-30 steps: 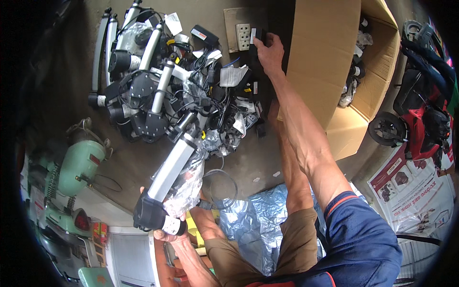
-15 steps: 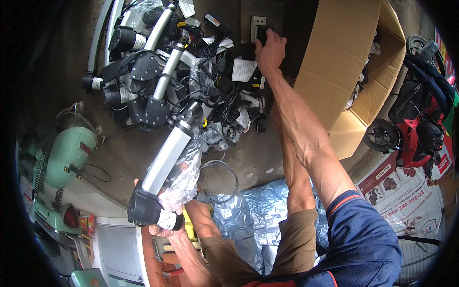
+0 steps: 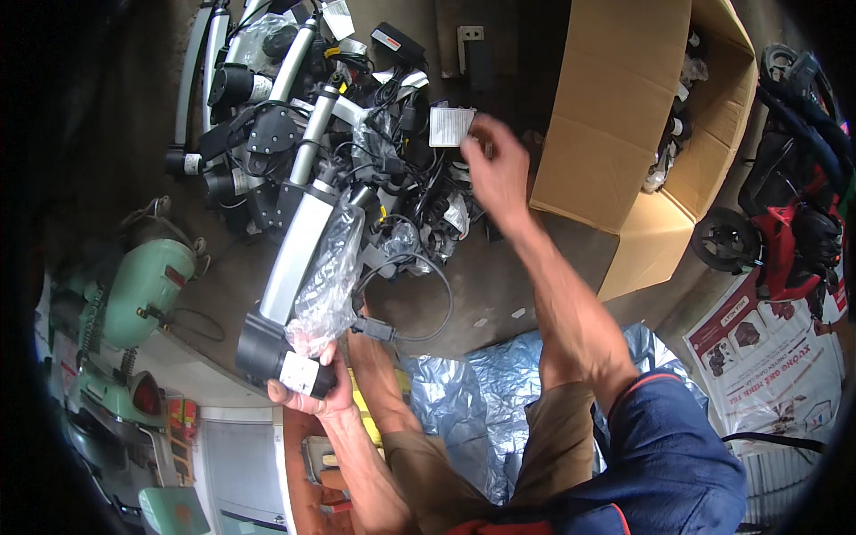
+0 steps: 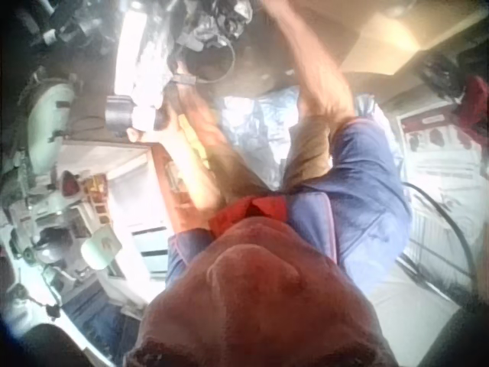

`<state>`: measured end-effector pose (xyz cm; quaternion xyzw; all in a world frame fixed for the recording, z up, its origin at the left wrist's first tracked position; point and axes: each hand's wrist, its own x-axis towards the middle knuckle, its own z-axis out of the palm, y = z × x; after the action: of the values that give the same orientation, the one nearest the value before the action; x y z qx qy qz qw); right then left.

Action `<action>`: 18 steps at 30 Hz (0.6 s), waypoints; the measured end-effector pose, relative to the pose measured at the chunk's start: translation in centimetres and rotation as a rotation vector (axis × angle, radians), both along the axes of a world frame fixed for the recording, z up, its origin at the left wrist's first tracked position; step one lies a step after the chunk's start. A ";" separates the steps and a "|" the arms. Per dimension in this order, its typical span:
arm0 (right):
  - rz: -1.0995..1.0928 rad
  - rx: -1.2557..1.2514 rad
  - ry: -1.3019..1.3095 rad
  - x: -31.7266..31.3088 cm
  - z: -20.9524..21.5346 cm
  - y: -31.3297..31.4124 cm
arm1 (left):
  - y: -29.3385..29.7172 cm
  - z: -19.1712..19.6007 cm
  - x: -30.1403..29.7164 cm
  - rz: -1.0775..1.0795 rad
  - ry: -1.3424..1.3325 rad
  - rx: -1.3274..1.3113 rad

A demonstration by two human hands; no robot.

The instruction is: The person sorts small electronic components and accessories from a cardboard box, unwrapping items from plastic and placing them into a pile on the floor. The person handles power adapters, cables, and cylindrical devices one at a time.

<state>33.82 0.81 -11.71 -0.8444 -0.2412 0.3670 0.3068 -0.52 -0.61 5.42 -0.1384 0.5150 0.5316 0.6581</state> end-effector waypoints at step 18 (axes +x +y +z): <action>-0.681 -0.384 1.456 -14.2 1.2 -13.9 | -1.4 14.8 -0.3 0.088 0.090 -0.111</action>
<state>19.63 -13.07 -10.50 -0.4599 0.3537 0.7441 0.3312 -0.84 -1.97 20.24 -0.1733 0.5660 0.5363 0.6017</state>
